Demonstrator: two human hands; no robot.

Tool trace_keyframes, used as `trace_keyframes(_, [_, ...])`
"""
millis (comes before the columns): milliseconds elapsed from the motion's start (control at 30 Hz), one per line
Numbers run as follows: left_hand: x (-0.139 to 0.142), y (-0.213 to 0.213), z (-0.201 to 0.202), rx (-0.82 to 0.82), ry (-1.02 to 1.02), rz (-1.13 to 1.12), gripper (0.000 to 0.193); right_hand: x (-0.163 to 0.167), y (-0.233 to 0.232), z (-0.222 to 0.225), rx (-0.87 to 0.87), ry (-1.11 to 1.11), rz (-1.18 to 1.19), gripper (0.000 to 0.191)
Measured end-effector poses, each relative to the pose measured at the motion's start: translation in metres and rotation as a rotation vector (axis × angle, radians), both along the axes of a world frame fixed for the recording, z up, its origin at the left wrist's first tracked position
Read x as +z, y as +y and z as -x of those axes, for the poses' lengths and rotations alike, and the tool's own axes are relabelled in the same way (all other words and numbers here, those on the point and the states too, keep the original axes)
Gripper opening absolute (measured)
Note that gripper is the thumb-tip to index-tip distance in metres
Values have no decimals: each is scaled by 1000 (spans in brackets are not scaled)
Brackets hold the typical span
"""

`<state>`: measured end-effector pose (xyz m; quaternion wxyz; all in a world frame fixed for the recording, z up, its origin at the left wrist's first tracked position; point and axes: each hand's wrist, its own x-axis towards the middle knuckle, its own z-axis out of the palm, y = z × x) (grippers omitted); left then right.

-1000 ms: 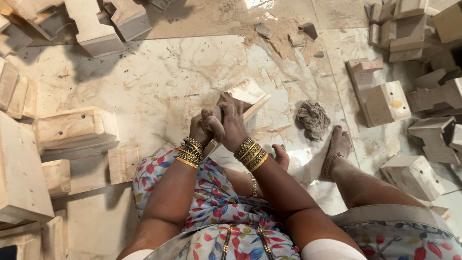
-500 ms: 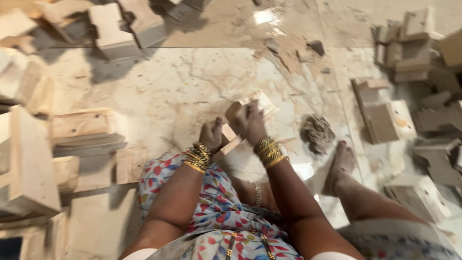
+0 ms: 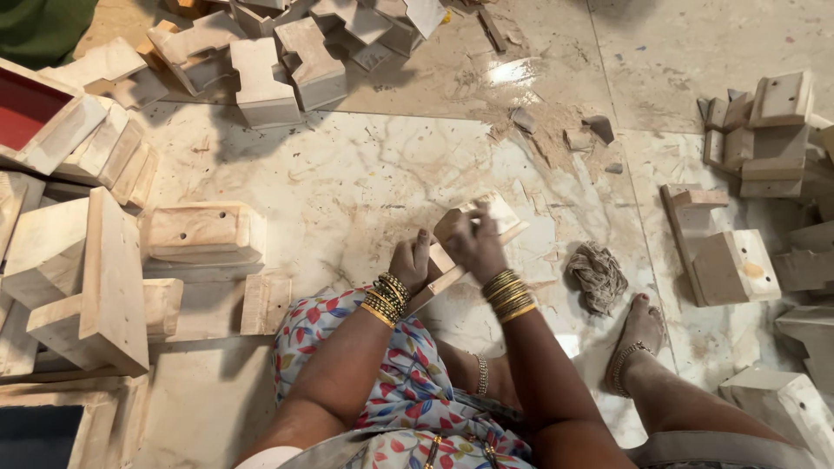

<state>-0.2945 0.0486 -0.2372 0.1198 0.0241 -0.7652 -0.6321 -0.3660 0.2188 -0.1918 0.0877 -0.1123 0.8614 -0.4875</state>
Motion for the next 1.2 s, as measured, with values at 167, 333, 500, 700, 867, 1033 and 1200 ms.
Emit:
trace_keyframes(167, [16,5,-3,-29,15,13,64,-22,26,23,-84,920,-602,26])
trace_keyframes(333, [15,-7,3,-70,-151,9,73,15,-15,-31,19,-270,-49,55])
trace_keyframes(500, [21,-12,3,-114,-116,-271,80,68,-35,-70,448,539,-23,81])
trace_keyframes(700, [25,-11,10,-113,-219,-287,79,72,-17,-60,395,774,-54,100])
trace_keyframes(867, [16,-14,16,-92,-165,-245,75,38,-8,-56,279,751,-70,106])
trace_keyframes(1033, [7,-33,32,-249,-294,-417,76,13,0,-45,204,751,201,95])
trace_keyframes(1200, [1,-34,29,-370,-403,-593,97,15,15,-23,-131,528,681,76])
